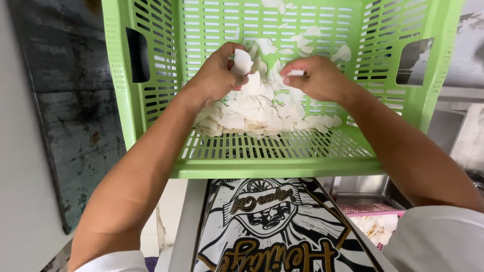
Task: The person uses a long-handled strainer to stir and remove fried food from a deep fryer, placing it into a metal bowl. They then walk to a green basket and separate white, flat food items by hand, moving them into a pink basket.
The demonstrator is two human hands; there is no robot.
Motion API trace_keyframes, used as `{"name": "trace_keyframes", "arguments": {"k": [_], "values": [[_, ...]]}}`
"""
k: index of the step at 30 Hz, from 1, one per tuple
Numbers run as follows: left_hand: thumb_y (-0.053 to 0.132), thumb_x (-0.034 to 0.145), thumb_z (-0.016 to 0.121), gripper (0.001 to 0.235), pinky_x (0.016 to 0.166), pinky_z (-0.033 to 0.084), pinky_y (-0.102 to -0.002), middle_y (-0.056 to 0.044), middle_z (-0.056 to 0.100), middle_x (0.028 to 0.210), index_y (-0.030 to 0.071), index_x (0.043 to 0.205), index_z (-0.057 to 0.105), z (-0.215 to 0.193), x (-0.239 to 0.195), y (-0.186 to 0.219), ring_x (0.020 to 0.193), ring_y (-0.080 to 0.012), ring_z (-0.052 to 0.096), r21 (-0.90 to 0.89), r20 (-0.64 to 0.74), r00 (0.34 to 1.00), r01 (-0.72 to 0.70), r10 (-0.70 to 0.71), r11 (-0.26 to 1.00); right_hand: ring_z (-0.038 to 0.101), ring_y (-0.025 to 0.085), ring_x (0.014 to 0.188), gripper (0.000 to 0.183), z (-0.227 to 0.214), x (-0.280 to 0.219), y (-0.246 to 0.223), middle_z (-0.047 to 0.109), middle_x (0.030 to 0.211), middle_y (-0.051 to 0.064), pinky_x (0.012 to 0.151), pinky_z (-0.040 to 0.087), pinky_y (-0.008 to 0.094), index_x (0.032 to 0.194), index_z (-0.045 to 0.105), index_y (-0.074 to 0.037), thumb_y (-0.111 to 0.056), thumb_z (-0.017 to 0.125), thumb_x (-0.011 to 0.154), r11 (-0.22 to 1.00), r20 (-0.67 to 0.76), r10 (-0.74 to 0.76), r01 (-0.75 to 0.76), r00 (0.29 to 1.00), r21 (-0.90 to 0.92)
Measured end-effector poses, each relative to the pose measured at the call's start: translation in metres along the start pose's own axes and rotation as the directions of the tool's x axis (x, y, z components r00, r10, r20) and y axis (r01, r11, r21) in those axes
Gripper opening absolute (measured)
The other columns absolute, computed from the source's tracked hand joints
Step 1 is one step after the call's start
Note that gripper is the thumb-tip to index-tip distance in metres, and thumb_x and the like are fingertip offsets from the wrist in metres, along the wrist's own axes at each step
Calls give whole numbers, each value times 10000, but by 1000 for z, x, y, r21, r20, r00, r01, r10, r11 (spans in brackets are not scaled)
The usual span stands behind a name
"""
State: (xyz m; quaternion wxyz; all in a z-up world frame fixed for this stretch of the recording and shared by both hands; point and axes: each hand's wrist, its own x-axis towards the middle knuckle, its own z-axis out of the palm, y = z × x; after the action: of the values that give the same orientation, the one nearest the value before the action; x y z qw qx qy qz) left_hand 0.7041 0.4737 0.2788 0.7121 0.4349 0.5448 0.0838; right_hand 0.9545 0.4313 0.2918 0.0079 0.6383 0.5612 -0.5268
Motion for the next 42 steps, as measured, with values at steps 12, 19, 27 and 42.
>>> {"name": "trace_keyframes", "arguments": {"k": [12, 19, 27, 42], "values": [[13, 883, 793, 440, 559, 507, -277, -52, 609, 896, 140, 1198, 513, 12, 8, -1, 769, -149, 579, -41, -42, 989, -141, 139, 989, 716, 152, 808, 223, 24, 5, -23, 729, 930, 66, 748, 626, 263, 1122, 660, -83, -35, 749, 923, 924, -61, -120, 134, 991, 358], [-38, 831, 700, 640, 541, 492, -298, -77, 605, 984, 260, 1328, 428, -2, 6, 2, 794, -201, 612, 128, -78, 991, -96, 107, 987, 671, 196, 831, 91, 8, 14, -3, 685, 1004, 96, 727, 628, 302, 1088, 615, -78, -22, 574, 1029, 956, -94, -19, 45, 995, 289], [148, 922, 706, 548, 597, 532, -400, -102, 675, 1028, 206, 1367, 391, -3, 6, 5, 802, -256, 645, 382, -177, 983, 21, 51, 924, 596, 274, 1196, 174, 57, 27, 1, 632, 1299, 109, 1021, 465, 421, 1078, 688, -123, -207, 739, 936, 995, -19, 32, -33, 999, -94], [-42, 831, 576, 561, 702, 571, -486, -176, 714, 957, 79, 1377, 543, -5, 35, -29, 853, -404, 681, 785, -112, 969, -51, 222, 617, 636, 264, 1084, 274, 56, 40, -8, 638, 1190, 99, 1015, 501, 421, 1160, 677, -110, -226, 766, 929, 979, -112, -118, 97, 987, -182]]}}
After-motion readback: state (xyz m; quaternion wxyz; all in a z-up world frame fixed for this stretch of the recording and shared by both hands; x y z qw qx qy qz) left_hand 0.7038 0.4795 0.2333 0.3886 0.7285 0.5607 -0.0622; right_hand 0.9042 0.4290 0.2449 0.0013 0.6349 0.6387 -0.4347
